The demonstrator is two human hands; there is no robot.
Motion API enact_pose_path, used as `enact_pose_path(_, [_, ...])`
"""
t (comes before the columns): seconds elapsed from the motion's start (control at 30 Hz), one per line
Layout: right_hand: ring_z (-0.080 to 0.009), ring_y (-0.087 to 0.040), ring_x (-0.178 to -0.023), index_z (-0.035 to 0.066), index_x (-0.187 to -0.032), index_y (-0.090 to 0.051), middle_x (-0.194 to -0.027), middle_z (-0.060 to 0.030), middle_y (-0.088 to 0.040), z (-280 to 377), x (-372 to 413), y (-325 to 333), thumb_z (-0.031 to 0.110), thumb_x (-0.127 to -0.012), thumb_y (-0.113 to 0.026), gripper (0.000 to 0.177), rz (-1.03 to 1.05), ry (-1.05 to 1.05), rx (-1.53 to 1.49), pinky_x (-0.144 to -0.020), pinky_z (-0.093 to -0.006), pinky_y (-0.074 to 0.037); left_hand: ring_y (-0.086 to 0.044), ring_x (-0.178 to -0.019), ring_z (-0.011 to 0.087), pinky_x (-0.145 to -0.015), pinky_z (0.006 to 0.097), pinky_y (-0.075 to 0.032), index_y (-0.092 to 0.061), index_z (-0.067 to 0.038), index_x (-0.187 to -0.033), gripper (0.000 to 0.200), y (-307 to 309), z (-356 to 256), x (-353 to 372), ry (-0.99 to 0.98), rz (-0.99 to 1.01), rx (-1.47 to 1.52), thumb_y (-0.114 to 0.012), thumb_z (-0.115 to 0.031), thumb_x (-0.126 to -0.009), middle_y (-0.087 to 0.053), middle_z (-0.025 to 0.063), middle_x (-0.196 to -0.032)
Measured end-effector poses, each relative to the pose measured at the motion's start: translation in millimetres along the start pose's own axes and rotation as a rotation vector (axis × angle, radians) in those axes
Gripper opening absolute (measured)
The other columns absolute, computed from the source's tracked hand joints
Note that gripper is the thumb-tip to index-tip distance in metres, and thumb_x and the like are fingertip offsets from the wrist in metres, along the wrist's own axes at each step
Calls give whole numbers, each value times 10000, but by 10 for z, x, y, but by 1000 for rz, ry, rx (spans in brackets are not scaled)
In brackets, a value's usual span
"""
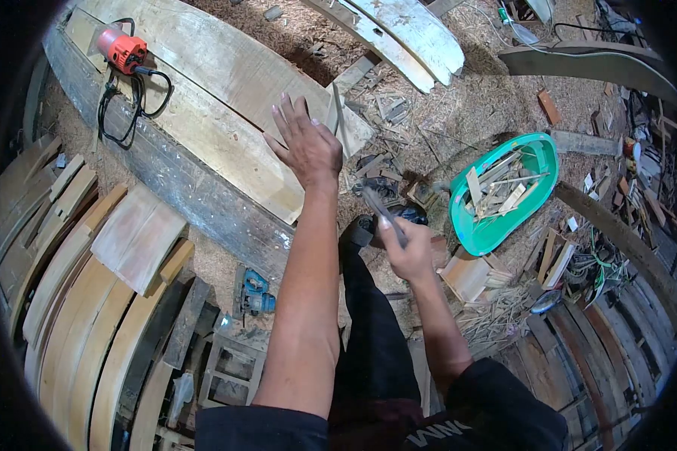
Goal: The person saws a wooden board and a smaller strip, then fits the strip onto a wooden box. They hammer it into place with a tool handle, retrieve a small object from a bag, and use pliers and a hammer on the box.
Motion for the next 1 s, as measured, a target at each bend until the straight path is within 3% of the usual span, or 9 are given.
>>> enact_pose_path(0.07, [-92, -408, -518, -11, -704, -545, -526, -39, -424, 49, -242, -90, 294, -973, -586, 410, -98, 69, 11, -482, -318, -344, -203, -1493, 313, -1174, 616, -85, -385, -148, -1451, 524, -15, -5, 98, 11, 15, 5, -446, -179, -932, -281, 89, -1594])
enact_pose_path(0.17, [-70, -408, -540, -1, -714, -566, -550, 4, -436, 166, -676, -105, 320, -979, -586, 417, -108, -1, -154, -487, -297, -334, -205, -1494, 311, -1171, 624, -86, -385, -150, -1451, 532, -17, -17, -47, 2, -15, 14, -466, -186, -926, -278, 95, -1597])
enact_pose_path(0.33, [-50, -386, -558, 18, -728, -582, -579, 49, -439, 178, -501, 39, 320, -974, -612, 391, -105, 14, -193, -488, -279, -316, -205, -1493, 314, -1164, 636, -76, -398, -130, -1446, 529, -17, 1, 19, -14, -11, 27, -484, -259, -941, -282, 111, -1593])
enact_pose_path(0.53, [-47, -394, -549, 13, -747, -603, -572, 39, -462, -76, -264, 58, 266, -932, -660, 318, -191, 7, -127, -484, -281, -325, -216, -1489, 299, -1111, 726, -35, -475, -153, -1411, 527, 106, -114, 82, -149, 15, 29, -533, -398, -948, -299, 106, -1583])
enact_pose_path(0.73, [-63, -415, -544, 10, -777, -612, -574, 16, -473, 181, 0, 44, 237, -932, -662, 280, -295, 61, -84, -490, -294, -352, -368, -1387, 268, -1079, 775, -37, -551, -139, -1278, 379, 120, 53, 67, -176, 83, 237, -584, -304, -938, -485, 63, -1402])
enact_pose_path(0.77, [-66, -419, -543, 9, -782, -613, -575, 13, -477, 248, 49, 44, 233, -932, -663, 273, -307, 73, -90, -491, -296, -357, -495, -1231, 316, -1092, 681, -237, -552, -87, -1224, 325, 226, 45, 107, -240, -17, 182, -579, -252, -945, -543, 115, -1262])
enact_pose_path(0.87, [-70, -426, -541, 8, -804, -628, -585, 9, -489, 528, 182, 59, 221, -934, -661, 251, -364, 135, -61, -495, -297, -360, -561, -1094, 363, -962, 491, -426, -557, -25, -1215, 322, 449, 133, 104, -186, 67, 611, -582, -225, -964, -584, 178, -1140])
enact_pose_path(0.9, [-71, -428, -542, 9, -819, -636, -589, 11, -492, 611, 218, 64, 223, -932, -665, 244, -379, 165, -83, -496, -295, -360, -592, -938, 350, -813, 395, -481, -559, 15, -1188, 301, 658, 36, 128, -243, 5, 654, -582, -191, -969, -592, 192, -1028])
enact_pose_path(1.0, [-60, -441, -560, 10, -864, -656, -631, 27, -517, 930, 363, 136, 229, -932, -679, 231, -401, 227, -192, -504, -270, -359, -584, -876, 261, -786, 368, -481, -574, 21, -1174, 283, 1406, -232, 313, -312, 43, 876, -599, -161, -959, -593, 156, -1013])
Point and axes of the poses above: each hand's wrist, its own x-axis away from the middle knuckle, its own y-axis out of the back of the hand, z = x × y, the point moved 4 cm from there along -x, towards the middle knuckle
